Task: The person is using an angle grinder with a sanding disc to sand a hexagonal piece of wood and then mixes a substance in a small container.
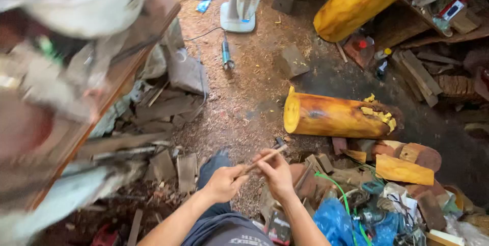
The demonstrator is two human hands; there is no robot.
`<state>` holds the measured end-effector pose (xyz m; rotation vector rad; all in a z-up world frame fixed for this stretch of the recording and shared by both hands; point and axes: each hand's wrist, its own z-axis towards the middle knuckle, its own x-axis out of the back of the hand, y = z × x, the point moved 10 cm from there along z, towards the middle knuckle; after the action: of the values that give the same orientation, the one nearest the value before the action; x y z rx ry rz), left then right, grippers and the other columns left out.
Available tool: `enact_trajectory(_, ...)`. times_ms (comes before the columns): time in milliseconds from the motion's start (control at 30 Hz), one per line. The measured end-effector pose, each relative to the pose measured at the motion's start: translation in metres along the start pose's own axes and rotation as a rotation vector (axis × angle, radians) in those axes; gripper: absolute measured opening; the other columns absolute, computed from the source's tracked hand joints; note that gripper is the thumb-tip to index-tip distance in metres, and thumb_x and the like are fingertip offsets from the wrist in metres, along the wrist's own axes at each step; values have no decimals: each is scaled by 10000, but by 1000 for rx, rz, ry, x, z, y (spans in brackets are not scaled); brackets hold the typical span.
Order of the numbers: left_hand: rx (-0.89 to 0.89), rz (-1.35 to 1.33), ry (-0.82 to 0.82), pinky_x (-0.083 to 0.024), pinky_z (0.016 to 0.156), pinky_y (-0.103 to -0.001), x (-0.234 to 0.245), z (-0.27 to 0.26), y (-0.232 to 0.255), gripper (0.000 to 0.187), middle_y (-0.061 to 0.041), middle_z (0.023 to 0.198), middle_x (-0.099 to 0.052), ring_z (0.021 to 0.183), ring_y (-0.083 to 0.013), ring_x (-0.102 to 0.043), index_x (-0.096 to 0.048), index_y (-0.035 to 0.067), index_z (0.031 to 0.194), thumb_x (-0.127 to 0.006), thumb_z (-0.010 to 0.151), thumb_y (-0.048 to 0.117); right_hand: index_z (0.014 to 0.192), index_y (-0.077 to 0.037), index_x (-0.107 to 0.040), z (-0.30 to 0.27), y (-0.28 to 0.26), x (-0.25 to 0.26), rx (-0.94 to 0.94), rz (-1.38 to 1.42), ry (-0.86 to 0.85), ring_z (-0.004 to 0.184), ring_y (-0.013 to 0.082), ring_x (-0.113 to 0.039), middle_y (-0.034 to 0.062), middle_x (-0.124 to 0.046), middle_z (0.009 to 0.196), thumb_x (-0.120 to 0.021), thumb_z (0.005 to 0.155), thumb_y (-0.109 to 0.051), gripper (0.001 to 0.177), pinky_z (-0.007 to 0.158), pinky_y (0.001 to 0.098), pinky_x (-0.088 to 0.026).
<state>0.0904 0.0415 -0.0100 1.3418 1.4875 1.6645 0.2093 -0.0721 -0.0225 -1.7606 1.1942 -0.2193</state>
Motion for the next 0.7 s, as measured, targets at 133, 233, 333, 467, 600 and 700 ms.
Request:
enact_trajectory(133,361,-111,-474,-563,702,-474,-61,121,-48,395,-182,802,-739,794,-396,-731,-718,28,952,-660,986,417,992,21,-712,84,-4,127,105,-366,210,605,152,-635,108,-705,762,-750,911,-106,156,534,312,-515)
enact_trajectory(233,151,139,-538,-547,750,-492,-83,235,-44,459,-167,862,-733,868,-371,-712,-752,110,960,-605,937,544,995,44,-721,160,-17,186,93,-348,334,601,179,-664,136,-721,756,-717,935,-112,167,534,329,-539)
enact_trajectory(333,196,265,-565,-552,789,-517,-85,350,-45,630,-190,873,-732,894,-396,-705,-778,106,900,-543,915,690,1014,40,-719,233,-61,209,102,-261,431,626,201,-710,131,-756,794,-683,930,-108,174,550,341,-583)
enact_trajectory(467,354,287,-585,-569,824,-492,-63,449,-74,682,-202,908,-733,929,-382,-725,-772,131,917,-467,949,740,1027,48,-725,318,-132,180,106,-271,416,674,193,-720,121,-766,834,-673,944,-109,185,605,336,-606)
enact_trajectory(600,416,94,-514,-546,817,-468,0,538,-67,598,-164,928,-748,940,-362,-722,-774,141,954,-505,941,675,1018,70,-741,430,-196,145,80,-365,218,704,189,-726,138,-777,839,-664,973,-137,225,656,334,-595)
enact_trajectory(700,236,127,-332,-531,770,-479,55,604,-75,427,-176,889,-726,900,-383,-697,-742,117,988,-660,909,528,1007,61,-741,534,-223,111,-19,-405,103,689,188,-724,131,-774,821,-654,962,-145,228,656,342,-595)
